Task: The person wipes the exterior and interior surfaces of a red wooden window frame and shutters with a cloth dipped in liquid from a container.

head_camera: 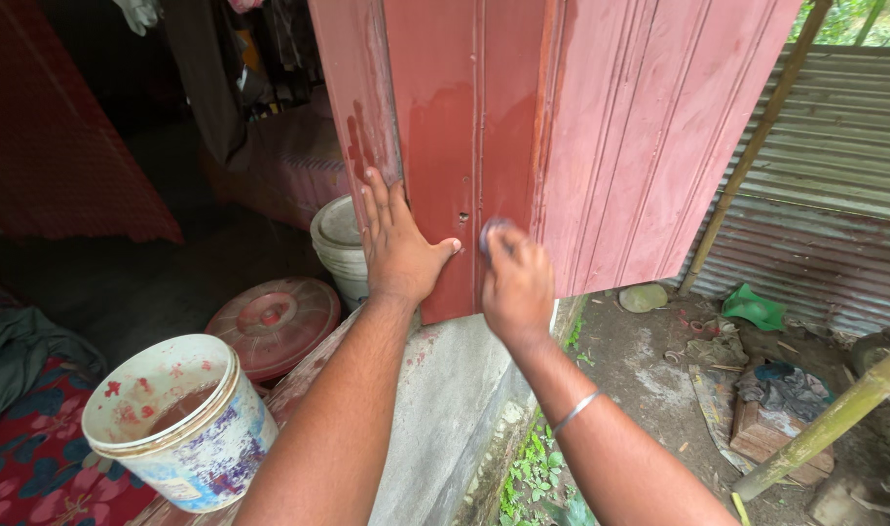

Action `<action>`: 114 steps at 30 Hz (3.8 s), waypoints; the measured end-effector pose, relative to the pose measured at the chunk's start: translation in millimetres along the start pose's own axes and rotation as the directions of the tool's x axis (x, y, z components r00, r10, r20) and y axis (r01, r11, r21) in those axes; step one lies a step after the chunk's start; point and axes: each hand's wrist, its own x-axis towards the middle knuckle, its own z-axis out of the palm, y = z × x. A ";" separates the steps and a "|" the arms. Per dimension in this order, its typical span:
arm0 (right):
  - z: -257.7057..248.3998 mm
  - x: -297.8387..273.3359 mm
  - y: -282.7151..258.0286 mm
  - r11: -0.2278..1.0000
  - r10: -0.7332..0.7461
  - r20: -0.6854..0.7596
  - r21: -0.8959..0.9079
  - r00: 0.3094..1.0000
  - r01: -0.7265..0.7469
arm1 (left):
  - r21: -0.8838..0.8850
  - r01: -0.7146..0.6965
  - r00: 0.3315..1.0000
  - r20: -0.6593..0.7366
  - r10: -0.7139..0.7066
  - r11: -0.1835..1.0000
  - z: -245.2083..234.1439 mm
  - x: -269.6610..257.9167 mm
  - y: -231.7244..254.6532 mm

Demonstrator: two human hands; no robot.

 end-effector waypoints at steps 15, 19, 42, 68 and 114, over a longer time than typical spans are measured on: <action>-11.0 19.3 25.9 0.892 0.352 -0.016 0.309 0.936 -0.330 | -0.028 -0.020 1.000 -0.024 0.019 0.999 0.5 -1.1 0.2; -6.7 43.5 36.6 0.955 0.201 -0.140 0.250 0.969 -0.162 | -0.014 0.009 1.000 0.004 -0.009 1.000 -0.5 -0.7 -0.4; 2.3 -69.7 42.1 0.927 0.361 0.234 0.014 0.902 -0.375 | -0.038 -0.068 0.995 -0.072 0.065 0.997 8.3 0.9 -6.8; 17.9 -97.6 48.2 0.994 0.075 0.183 0.070 0.980 -0.089 | 0.006 -0.101 0.992 -0.073 0.101 0.995 16.9 3.8 -16.8; 40.5 -115.2 59.3 0.952 0.307 0.160 -0.055 0.938 -0.302 | -0.001 -0.133 0.988 -0.081 0.132 0.991 15.6 3.4 -16.9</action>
